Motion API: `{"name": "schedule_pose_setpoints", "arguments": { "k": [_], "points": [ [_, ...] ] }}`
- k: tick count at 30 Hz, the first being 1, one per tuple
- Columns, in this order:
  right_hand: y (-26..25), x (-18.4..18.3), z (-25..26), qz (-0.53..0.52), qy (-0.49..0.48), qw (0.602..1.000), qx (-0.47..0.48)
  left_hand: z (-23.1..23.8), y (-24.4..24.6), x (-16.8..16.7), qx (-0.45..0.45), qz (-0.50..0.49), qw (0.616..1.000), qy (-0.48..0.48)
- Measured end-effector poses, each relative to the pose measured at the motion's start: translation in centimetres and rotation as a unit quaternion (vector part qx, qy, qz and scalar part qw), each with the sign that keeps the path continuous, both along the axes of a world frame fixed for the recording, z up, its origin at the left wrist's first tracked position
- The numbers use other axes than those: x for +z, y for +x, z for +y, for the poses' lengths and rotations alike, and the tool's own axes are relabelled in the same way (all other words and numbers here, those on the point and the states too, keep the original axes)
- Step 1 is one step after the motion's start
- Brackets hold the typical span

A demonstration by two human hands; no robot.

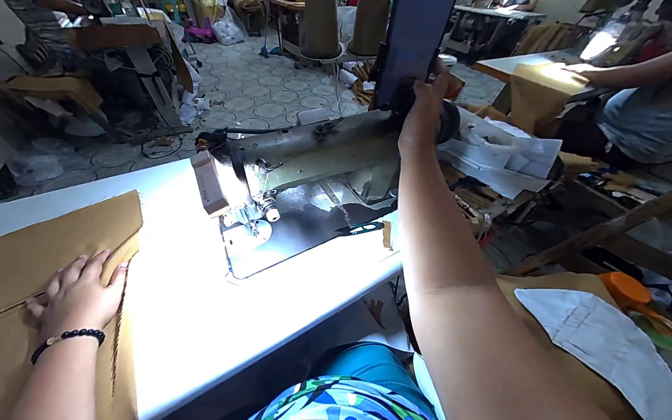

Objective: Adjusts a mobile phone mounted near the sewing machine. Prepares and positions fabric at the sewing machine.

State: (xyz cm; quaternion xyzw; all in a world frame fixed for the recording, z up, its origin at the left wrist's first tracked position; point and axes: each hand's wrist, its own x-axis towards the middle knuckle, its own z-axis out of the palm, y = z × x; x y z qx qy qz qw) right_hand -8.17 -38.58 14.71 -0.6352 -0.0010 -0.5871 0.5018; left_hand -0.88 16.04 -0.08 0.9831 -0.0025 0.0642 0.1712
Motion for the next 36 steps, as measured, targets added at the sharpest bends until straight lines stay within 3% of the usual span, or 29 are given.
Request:
{"name": "schedule_pose_setpoints", "arguments": {
  "k": [8,32,36],
  "points": [
    [-0.9,0.2,-0.1,0.057,0.008,0.997,0.054,0.3,-0.1,-0.4,-0.031,-0.012,0.999,0.013],
    [0.4,0.8,0.2,0.059,0.035,0.998,0.000,0.4,-0.1,-0.5,-0.030,-0.008,1.000,0.003],
    [-2.4,-0.3,0.1,0.060,0.019,0.998,-0.014,0.3,-0.6,0.0,-0.034,0.030,0.998,0.031]
  ]
}}
